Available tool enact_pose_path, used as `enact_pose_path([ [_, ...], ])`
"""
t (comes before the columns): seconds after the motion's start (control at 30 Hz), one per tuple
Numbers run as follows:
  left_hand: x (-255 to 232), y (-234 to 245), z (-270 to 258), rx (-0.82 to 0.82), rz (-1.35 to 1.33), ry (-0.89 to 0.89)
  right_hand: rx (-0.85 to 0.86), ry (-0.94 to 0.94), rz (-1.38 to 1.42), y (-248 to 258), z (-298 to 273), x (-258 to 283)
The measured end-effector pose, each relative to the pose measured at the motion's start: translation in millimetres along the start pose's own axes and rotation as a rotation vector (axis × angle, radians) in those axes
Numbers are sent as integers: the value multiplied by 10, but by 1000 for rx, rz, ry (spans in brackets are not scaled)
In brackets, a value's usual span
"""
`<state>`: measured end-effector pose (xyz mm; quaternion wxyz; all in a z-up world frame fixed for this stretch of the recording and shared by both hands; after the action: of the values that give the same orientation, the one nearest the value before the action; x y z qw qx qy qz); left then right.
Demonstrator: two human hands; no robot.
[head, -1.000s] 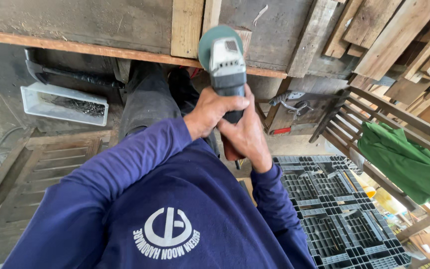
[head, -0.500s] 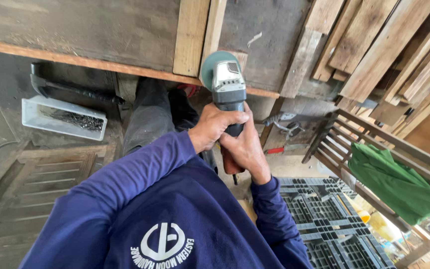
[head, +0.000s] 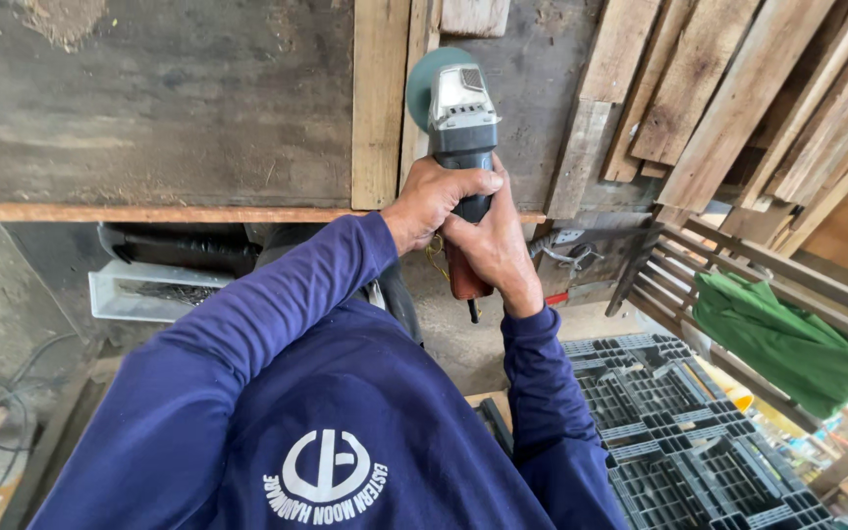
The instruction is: The person uses an angle grinder to smooth and sand the edges and surface of a wooden block held against a workbench, occasionally moving other pieces of wood aside.
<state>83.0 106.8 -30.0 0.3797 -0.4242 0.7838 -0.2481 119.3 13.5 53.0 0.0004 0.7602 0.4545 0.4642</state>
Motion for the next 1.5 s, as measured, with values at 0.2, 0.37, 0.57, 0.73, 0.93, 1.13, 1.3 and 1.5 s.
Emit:
enact_pose_path([
  [0.2, 180, -33, -412, -7, 78, 97, -31, -159, 15, -113, -437, -124],
  [0.37, 315, -130, -494, 154, 130, 93, -150, -182, 263, -154, -674, -241],
  [0.57, 144, 208, -296, -204, 551, -205, -338, -105, 399, 281, -492, -149],
  [0.73, -233, 139, 98, -551, 1219, -742, -326, -7, 498, 644, -263, -224],
  [0.93, -590, -415, 1081, -649, 2059, -943, -220, 43, 529, 1126, -198, -410],
  [1.13, -884, -727, 1663, -351, 2436, -260, -216, 4, 431, 1683, -158, -645],
  [1.3, -1258, -757, 1473, -170, 1969, -455, -192, -60, 532, 2000, -157, -811],
  [1.5, -1284, 85, 885, -264, 1443, -412, -230, -52, 502, 2203, -247, -866],
])
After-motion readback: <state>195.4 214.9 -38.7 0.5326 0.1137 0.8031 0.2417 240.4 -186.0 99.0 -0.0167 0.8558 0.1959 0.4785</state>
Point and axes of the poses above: each hand's wrist, its own z-axis towards the middle knuckle, its own y-axis out of the back of the hand, x = y × z, the point moved 3 cm from there along z, towards the middle knuckle, and after that the axes turned 2 degrees about -y, right-handed, at the moved point
